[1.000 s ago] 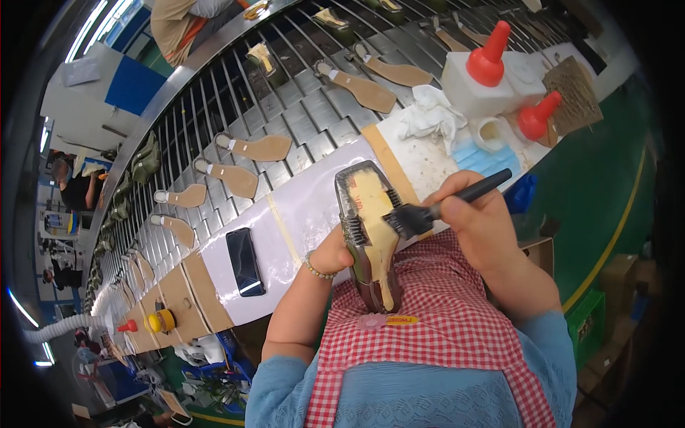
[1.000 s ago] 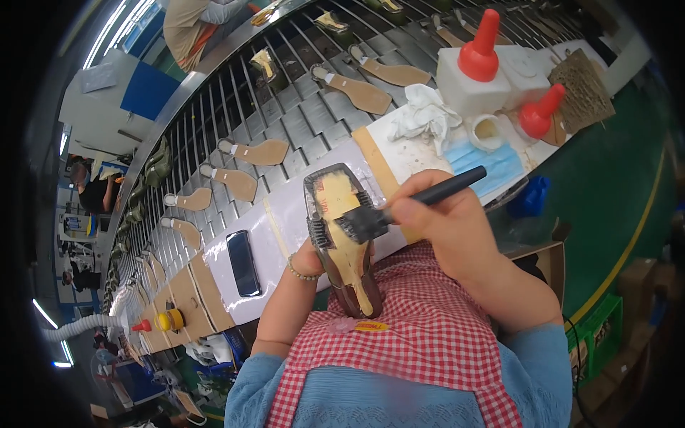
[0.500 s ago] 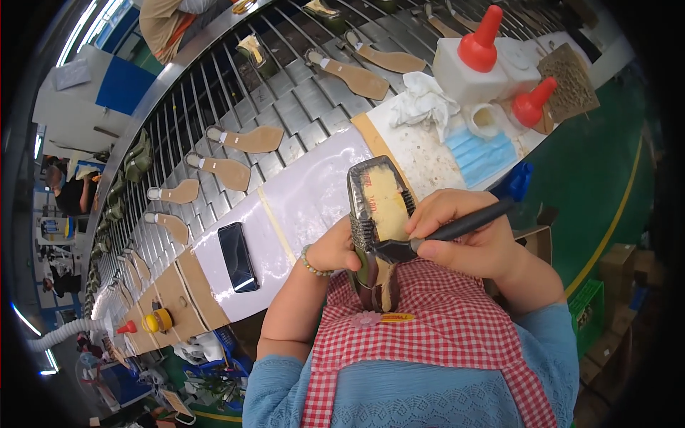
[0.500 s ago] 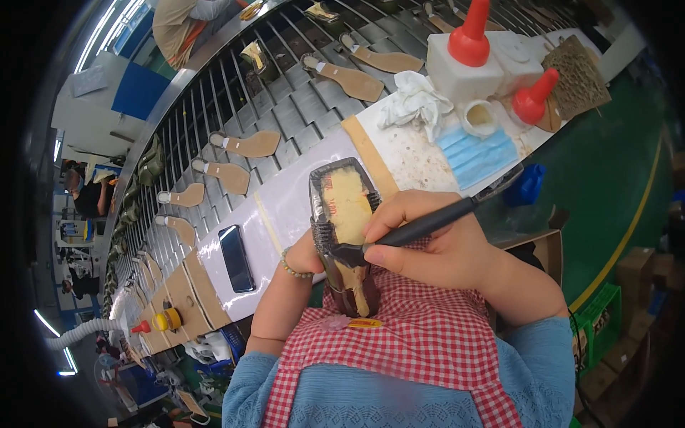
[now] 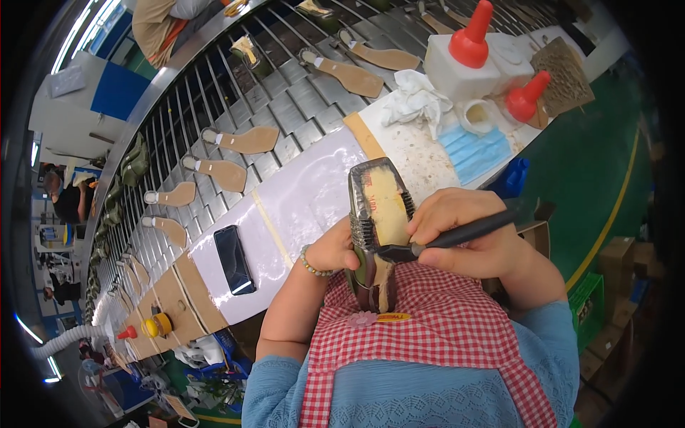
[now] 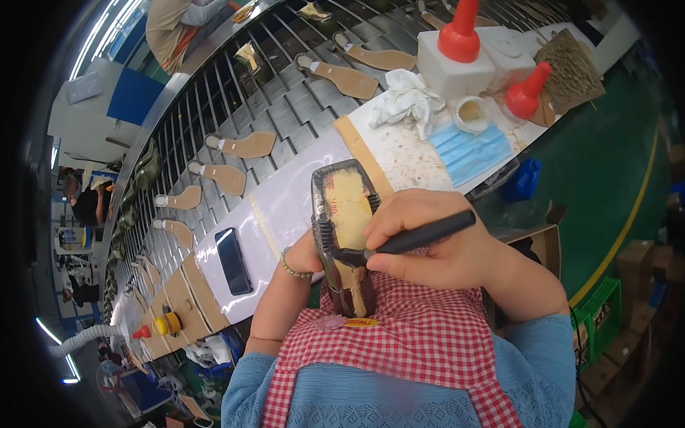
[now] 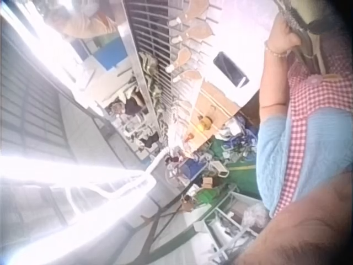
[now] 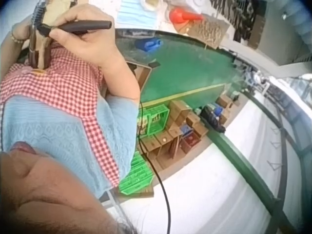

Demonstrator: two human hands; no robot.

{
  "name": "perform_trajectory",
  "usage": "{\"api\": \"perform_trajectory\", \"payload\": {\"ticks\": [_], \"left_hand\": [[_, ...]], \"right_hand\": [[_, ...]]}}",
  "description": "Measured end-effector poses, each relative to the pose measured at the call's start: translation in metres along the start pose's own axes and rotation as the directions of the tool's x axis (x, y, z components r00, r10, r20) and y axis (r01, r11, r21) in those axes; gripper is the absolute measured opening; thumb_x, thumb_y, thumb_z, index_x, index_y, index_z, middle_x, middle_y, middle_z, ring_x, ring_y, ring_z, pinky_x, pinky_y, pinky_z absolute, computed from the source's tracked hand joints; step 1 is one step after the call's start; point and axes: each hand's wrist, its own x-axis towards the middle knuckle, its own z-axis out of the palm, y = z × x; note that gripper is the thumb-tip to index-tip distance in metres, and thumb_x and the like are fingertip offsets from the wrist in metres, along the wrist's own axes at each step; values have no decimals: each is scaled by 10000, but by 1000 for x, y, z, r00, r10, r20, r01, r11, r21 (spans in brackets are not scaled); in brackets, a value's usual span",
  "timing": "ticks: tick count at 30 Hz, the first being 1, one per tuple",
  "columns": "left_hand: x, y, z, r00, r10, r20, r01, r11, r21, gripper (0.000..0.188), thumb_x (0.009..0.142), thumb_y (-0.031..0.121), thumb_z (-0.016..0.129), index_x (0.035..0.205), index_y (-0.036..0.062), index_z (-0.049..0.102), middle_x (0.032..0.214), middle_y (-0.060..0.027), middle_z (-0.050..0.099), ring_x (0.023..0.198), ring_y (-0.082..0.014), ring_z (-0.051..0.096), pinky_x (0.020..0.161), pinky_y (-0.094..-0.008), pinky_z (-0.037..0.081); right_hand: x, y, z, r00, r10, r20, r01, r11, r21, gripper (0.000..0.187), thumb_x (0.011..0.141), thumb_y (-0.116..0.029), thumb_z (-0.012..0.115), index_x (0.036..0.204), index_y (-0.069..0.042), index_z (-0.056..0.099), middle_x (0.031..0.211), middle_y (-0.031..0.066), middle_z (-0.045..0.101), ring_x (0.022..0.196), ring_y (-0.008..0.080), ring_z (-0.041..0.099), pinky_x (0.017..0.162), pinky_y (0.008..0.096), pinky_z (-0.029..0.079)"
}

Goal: Applying adhesive with a brush to the outer soles and lasted shoe bottoms on an assembly line.

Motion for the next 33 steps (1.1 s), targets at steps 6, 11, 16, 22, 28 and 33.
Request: {"api": "perform_trajectory", "payload": {"ticks": [6,11,16,22,28,33], "left_hand": [[-20,-16,-5,994,2,-112,-1,1000,14,1161,594,712,701,1382,-37,293,1336,-108,447,1215,-186,436,1010,-343,364],[-37,-44,-9,936,-45,-349,15,996,-86,1095,589,723,683,1334,-16,372,1225,-64,541,1076,-154,545,895,-307,462],[-41,-56,-13,909,28,-415,-68,994,-82,1045,627,801,569,1310,24,424,1128,-144,594,953,-242,627,815,-374,532],[-43,-46,-11,921,-22,-390,-62,978,-201,1043,601,737,668,1289,-7,420,1134,-90,586,978,-171,597,812,-312,503],[-44,-61,-22,902,33,-431,-80,993,-91,1079,616,847,506,1326,40,416,1147,-152,589,952,-253,627,795,-369,533],[-39,-58,-25,903,37,-429,-103,986,-132,1098,610,870,471,1325,38,413,1121,-150,587,923,-248,629,765,-358,539]], "right_hand": [[-12,11,-50,848,332,-414,-225,932,286,151,823,-51,662,935,-6,571,931,68,628,873,113,582,789,241,454],[-25,55,-117,729,230,-645,-535,779,-328,192,766,-89,721,876,1,592,816,21,593,784,96,543,720,247,427],[-32,105,-140,747,197,-635,-569,683,-457,220,735,-105,730,879,10,611,816,87,637,787,185,617,726,301,467],[-25,113,-141,755,334,-564,-638,570,-518,198,723,-94,711,871,1,621,804,112,656,768,222,639,716,317,484],[-48,115,-155,586,519,-622,-511,833,213,195,762,-123,718,905,-39,614,807,44,617,746,172,611,685,292,486],[-62,129,-145,380,778,-500,-190,595,781,267,763,-178,750,954,-67,602,865,44,614,806,180,603,693,299,488]]}}
